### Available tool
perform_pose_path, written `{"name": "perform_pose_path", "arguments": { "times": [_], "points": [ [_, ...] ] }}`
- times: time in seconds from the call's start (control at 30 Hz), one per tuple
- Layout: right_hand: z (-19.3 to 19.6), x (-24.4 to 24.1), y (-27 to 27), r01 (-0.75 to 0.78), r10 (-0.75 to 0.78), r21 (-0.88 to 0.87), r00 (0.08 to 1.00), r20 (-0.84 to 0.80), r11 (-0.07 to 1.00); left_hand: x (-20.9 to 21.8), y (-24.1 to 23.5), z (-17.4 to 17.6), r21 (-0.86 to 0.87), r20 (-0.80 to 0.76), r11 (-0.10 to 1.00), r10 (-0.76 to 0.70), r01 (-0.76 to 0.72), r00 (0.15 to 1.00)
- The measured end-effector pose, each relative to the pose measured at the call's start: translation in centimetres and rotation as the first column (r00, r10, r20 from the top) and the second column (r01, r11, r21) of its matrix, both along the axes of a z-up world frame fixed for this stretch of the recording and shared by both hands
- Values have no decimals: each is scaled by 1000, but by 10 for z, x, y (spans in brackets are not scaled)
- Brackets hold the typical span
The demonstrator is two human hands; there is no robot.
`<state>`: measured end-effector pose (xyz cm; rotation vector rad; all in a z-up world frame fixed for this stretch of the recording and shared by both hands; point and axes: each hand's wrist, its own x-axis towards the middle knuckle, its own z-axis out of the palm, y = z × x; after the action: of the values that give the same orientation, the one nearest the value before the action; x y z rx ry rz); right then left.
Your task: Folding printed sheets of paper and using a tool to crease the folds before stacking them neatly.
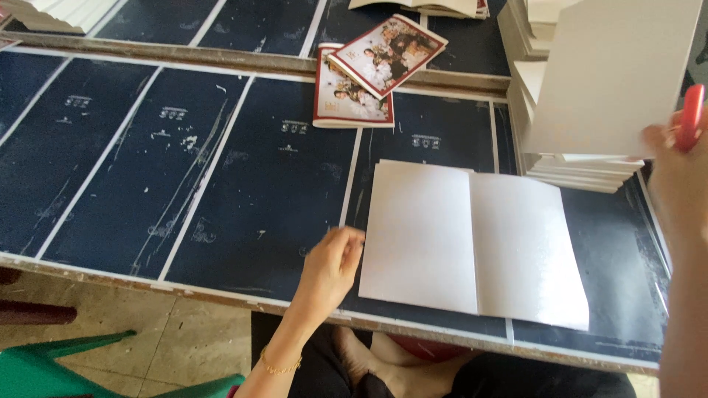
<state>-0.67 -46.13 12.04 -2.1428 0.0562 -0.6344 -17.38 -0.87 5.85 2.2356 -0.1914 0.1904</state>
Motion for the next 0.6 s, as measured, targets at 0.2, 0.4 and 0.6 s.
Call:
{"name": "perform_pose_path", "arguments": {
  "times": [0.2,0.4,0.6],
  "points": [
    [61,-152,157,27,57,213,924,-378,977,3,-33,40,-473,-125,878,-151,75,981],
    [-5,-170,150,-243,47,-260,809,-586,935,-10,-19,40,-281,-169,959,-6,-42,986],
    [-3,-173,163,-394,51,-458,800,-598,797,-10,-11,22,-289,-85,957,-58,31,995]
  ]
}}
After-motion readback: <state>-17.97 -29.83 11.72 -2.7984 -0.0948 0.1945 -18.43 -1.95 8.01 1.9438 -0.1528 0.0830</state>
